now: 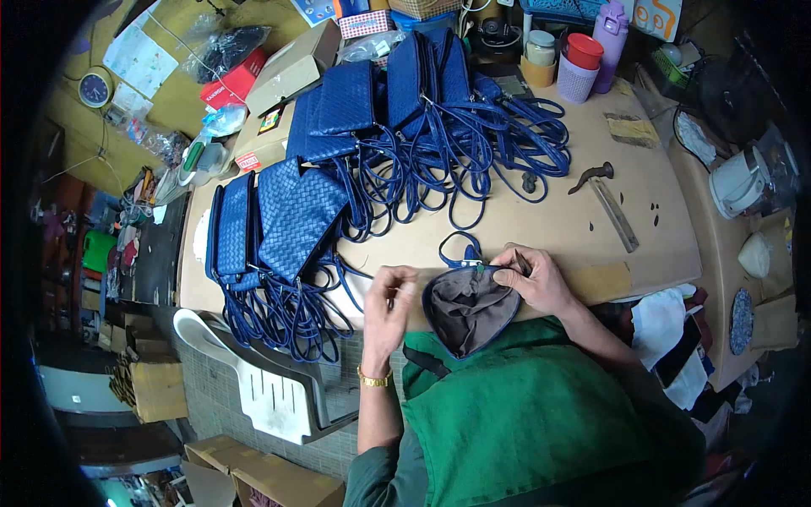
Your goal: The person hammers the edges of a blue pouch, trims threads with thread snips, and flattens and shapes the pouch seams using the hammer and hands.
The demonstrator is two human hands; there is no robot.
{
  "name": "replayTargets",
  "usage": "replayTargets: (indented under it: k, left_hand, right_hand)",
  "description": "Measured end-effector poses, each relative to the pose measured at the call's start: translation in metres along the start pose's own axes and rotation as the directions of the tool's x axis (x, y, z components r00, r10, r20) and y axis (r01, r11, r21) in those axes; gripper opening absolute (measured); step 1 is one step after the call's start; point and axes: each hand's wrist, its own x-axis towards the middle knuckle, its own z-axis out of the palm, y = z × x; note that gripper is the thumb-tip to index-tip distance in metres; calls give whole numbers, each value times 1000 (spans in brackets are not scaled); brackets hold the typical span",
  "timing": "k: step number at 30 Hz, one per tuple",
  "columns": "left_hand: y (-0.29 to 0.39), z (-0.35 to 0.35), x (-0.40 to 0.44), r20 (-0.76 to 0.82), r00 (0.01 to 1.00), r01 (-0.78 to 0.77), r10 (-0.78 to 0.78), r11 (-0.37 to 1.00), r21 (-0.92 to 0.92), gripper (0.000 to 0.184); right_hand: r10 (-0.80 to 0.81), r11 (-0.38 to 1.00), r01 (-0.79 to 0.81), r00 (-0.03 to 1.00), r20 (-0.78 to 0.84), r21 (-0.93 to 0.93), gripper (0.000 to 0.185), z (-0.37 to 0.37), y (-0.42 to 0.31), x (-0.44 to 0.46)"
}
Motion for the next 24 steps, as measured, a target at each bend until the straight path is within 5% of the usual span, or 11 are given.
replayTargets:
  k: [3,7,11,13,15,17,19,21,24]
  left_hand:
    - [24,12,-2,241,970,2,-30,993,115,38]
    - [15,34,-7,190,979,55,-74,993,108,33]
    - [22,44,-12,116,988,-137,99,913,385,29]
    - [33,42,-12,169,934,-348,316,910,224,26]
    - [22,37,-5,9,894,-448,448,892,61,25]
    - [13,32,8,-230,947,-228,226,973,18,34]
    - [4,28,25,-159,975,-169,154,982,-83,40]
    - [4,27,36,267,957,24,112,889,-457,50]
    - [5,34,33,239,971,76,-19,969,-234,30]
  right_hand:
    - [12,996,-5,997,82,-88,24,-1,-15,4]
    - [-3,956,71,973,231,-286,26,-6,-15,11]
    - [-385,762,400,912,141,-508,23,5,-21,14]
    - [-548,652,491,832,89,-577,22,6,-26,15]
    - [-708,541,538,706,-5,-647,24,2,-30,17]
    - [-702,618,574,711,-48,-536,22,2,-29,19]
    - [-666,746,642,715,-212,-177,21,6,-19,25]
    - [-610,788,610,753,-247,-84,20,11,-13,28]
    - [-343,939,336,929,-137,-74,22,4,-23,34]
